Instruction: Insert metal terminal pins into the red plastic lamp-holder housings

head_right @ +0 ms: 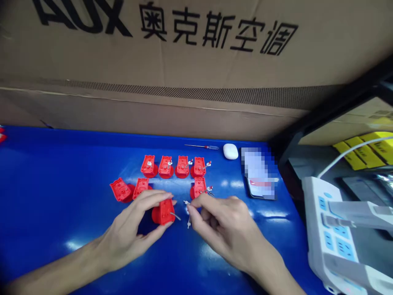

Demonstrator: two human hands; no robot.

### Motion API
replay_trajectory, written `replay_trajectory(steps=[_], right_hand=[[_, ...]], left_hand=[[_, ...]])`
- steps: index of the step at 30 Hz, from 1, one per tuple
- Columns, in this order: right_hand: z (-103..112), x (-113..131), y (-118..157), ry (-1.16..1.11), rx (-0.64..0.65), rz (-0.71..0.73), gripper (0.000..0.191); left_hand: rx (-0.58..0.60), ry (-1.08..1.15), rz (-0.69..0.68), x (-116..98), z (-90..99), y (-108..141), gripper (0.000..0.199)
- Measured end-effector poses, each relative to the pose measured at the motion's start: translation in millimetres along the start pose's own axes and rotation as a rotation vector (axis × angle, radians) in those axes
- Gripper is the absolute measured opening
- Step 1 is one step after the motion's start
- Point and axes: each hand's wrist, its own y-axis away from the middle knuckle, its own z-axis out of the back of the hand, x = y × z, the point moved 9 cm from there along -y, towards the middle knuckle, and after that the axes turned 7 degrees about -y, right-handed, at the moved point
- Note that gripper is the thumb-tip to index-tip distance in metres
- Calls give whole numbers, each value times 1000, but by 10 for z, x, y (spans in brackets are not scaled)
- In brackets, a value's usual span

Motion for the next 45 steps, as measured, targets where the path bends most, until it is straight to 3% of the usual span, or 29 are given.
replay_trajectory(steps=[2,6,11,20,26,32,36,41,45], right_hand=[[-9,-55,24,18,42,-34,20],[-150,-249,134,171,212,-136,8],[-292,-293,196,211,343,-115,27],[-386,-239,94,134,342,-124,14],[-377,-211,122,0,408,-229,2],[-388,-148,147,-165,434,-266,14],[-384,-131,113,-235,394,-251,14],[-249,-84,-16,-409,217,-194,13],[-192,-163,-16,-559,91,-261,12]], left_hand=[[34,-15,-16,-30,-18,-11,68],[178,-24,7,-41,-119,-29,73],[248,-32,57,-10,-168,-31,67],[164,-122,-14,-61,-139,-52,51],[94,-97,-57,-97,-61,-52,53],[27,-43,-143,-149,5,-24,43],[-17,-7,-154,-131,32,-25,38],[-41,30,-167,-139,52,-43,34],[-38,33,-178,-148,54,-54,32]])
